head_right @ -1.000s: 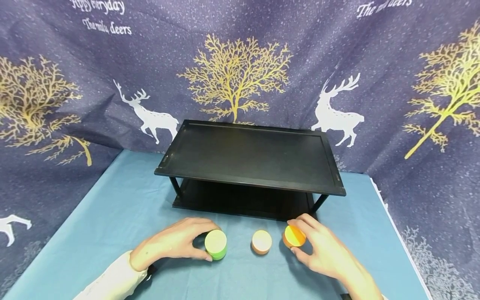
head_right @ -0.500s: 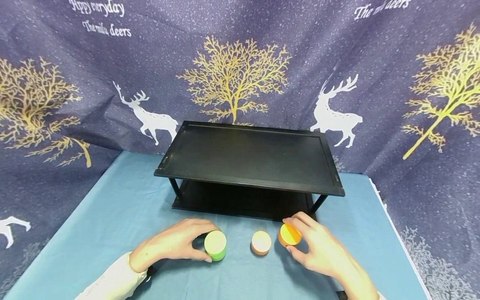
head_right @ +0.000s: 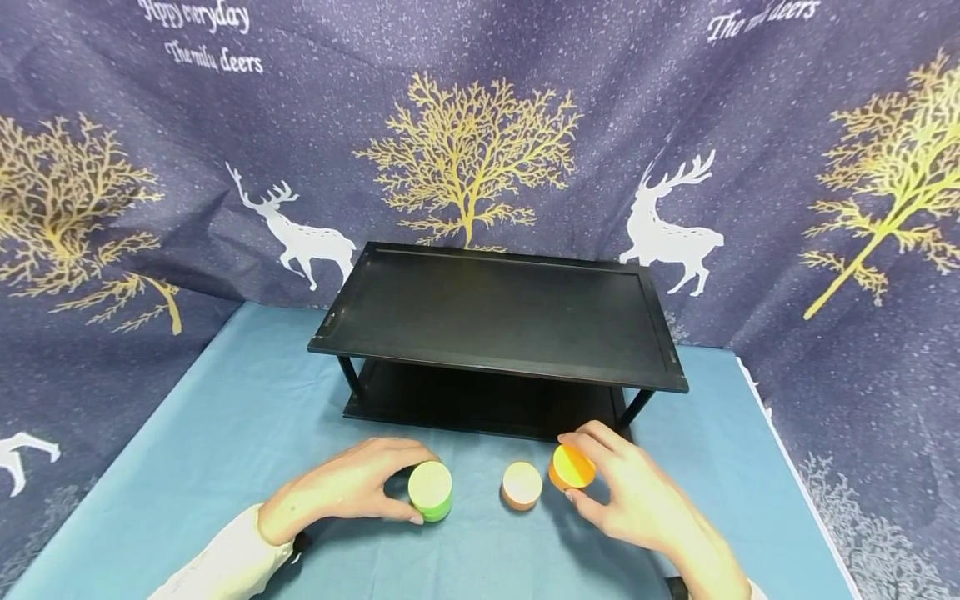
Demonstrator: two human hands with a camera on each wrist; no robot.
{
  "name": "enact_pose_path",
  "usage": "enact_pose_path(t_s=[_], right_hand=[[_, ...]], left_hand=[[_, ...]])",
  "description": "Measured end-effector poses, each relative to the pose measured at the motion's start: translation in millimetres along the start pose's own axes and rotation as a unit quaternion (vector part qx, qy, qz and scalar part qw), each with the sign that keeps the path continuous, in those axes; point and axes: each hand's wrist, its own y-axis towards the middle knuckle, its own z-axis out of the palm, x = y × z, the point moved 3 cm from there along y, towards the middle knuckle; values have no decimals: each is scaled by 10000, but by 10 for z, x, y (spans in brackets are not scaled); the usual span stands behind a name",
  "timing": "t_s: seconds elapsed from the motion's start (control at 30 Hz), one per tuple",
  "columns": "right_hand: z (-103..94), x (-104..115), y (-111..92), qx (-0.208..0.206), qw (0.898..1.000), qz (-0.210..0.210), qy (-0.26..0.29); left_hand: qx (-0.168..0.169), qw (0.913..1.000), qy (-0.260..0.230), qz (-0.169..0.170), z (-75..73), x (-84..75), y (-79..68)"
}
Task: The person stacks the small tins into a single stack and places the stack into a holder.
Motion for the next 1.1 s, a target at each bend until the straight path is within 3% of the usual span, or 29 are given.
enact_pose_path(t_s=[0.47, 1.1], right_hand=[[-20, 76, 57, -181, 9995, -258, 101], [-36, 134, 101, -137, 9993, -280, 194]], left_hand=[[9, 10000, 38, -6, 3, 10, 5], [18, 10000, 60, -5, 1, 0, 2]])
